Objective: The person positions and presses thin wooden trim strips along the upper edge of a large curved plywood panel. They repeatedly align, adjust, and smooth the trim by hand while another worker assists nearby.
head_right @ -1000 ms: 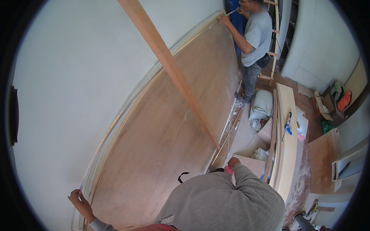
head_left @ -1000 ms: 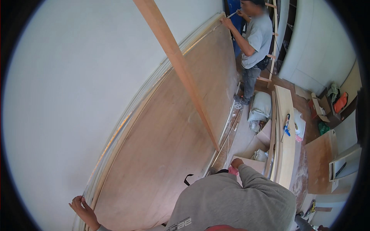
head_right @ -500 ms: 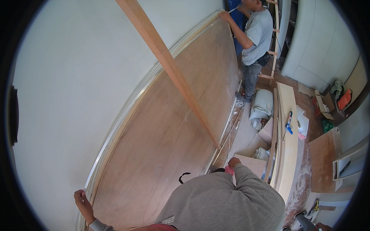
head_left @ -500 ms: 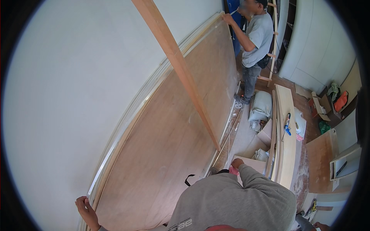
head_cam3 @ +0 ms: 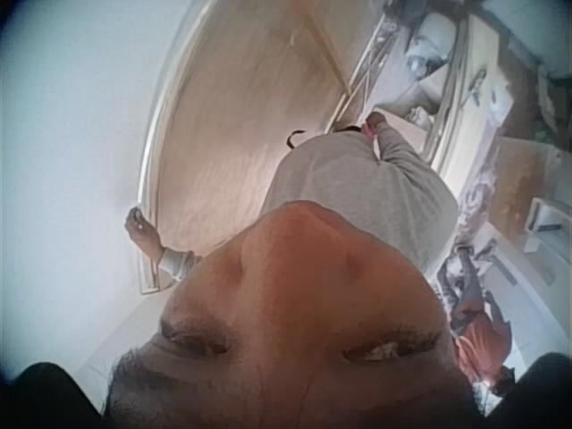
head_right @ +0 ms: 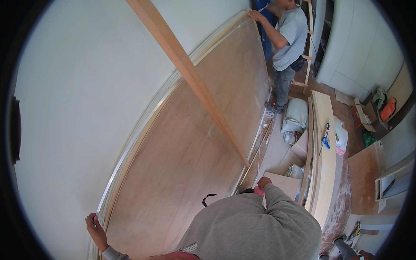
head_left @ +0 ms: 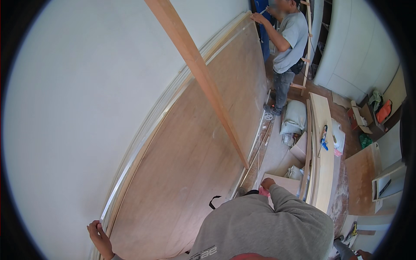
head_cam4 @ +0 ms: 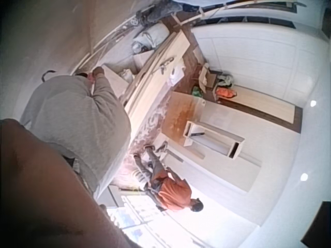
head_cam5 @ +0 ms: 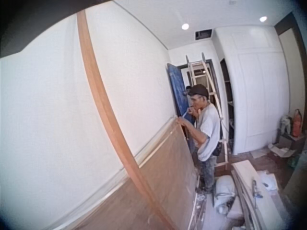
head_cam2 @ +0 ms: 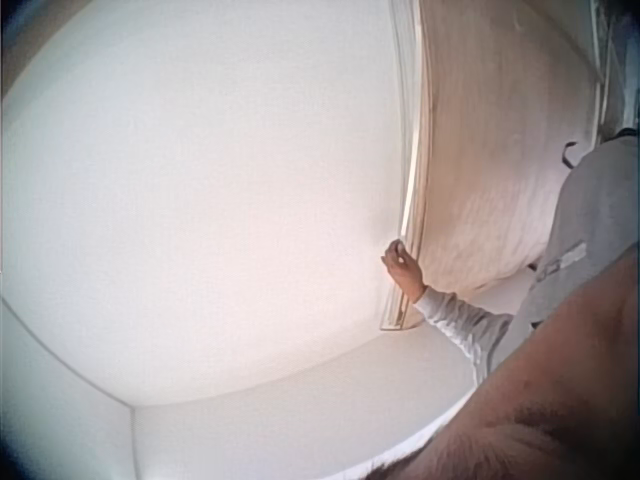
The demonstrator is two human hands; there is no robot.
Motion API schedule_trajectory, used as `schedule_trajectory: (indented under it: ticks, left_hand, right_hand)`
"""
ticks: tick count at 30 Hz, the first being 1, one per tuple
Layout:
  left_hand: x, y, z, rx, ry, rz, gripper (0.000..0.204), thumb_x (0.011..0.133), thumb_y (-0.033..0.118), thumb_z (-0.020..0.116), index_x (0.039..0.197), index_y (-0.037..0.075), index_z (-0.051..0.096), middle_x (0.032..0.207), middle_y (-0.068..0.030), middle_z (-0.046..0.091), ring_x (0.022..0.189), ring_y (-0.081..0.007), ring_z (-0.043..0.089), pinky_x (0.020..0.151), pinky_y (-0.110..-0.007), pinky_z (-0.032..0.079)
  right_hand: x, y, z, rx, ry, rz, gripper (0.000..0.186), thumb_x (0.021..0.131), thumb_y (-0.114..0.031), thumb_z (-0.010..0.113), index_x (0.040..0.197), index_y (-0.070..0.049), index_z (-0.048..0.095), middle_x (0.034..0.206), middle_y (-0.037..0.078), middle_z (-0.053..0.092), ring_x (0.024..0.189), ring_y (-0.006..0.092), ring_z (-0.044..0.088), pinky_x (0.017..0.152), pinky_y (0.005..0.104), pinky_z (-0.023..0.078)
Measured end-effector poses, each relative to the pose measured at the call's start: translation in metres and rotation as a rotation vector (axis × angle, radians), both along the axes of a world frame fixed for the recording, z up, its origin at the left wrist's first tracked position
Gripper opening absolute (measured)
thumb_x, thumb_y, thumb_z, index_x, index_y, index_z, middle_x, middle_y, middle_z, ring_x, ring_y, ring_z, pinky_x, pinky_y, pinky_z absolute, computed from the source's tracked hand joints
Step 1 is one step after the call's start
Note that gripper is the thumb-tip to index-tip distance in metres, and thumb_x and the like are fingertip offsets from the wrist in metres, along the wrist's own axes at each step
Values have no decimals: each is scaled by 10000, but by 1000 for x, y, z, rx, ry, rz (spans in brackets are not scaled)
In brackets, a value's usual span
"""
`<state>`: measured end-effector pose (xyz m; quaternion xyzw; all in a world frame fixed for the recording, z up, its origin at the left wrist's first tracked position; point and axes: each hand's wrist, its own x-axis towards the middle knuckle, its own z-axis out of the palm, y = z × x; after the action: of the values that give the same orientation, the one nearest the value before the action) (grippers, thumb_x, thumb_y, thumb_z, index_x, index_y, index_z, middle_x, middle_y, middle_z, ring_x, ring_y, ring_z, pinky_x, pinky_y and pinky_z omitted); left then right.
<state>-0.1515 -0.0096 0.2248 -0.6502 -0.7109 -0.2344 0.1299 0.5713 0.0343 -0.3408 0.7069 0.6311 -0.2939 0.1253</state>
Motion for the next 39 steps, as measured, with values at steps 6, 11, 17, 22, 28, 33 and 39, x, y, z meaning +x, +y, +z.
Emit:
schedule_trajectory:
  ticks: [6,11,17,22,28,33,39]
  left_hand:
    - [1,2,-2,-8,-4,-1,141,1040,71,514,1044,-45,593,969,-169,606,896,-321,572,823,-407,458]
    - [-1,3,0,-22,11,-8,137,1041,69,513,1047,-45,589,972,-167,607,902,-325,575,832,-411,460]
    - [4,-1,0,-22,37,-6,147,1046,77,510,1071,-41,594,999,-174,620,932,-346,589,845,-422,463]
    - [17,-3,7,-40,-24,26,158,1049,88,511,1084,-40,597,1007,-177,626,942,-348,593,851,-426,464]
    - [14,-12,6,-26,-29,33,157,1046,91,508,1074,-35,598,993,-177,625,936,-346,584,852,-421,462]
    - [13,-19,3,-32,-25,84,146,1037,83,512,1057,-32,600,981,-173,628,938,-356,579,910,-441,443]
    - [17,-18,7,-35,-7,64,141,1033,78,511,1050,-29,602,981,-167,635,931,-361,576,973,-464,412]
  right_hand:
    - [-6,0,18,-39,-11,-22,295,900,-255,572,998,-86,793,1121,152,747,1066,356,704,900,479,571]
    - [-2,1,20,-22,-27,7,286,892,-249,579,997,-94,794,1120,148,747,1065,355,703,897,479,572]
    - [-3,5,20,-40,-23,7,296,898,-255,570,994,-87,794,1114,154,748,1062,358,704,894,482,571]
    - [-4,5,29,-28,-2,-61,317,909,-270,549,984,-83,794,1120,160,746,1065,357,705,898,484,568]
    - [7,3,11,-26,-79,235,297,889,-247,566,991,-89,795,1121,161,746,1067,361,704,906,479,568]
    - [1,8,20,-54,12,-12,297,882,-243,570,1003,-91,794,1131,163,743,1076,367,699,910,477,566]
    - [1,9,24,-54,6,-35,313,893,-256,553,1009,-94,794,1140,165,740,1085,360,698,917,476,562]
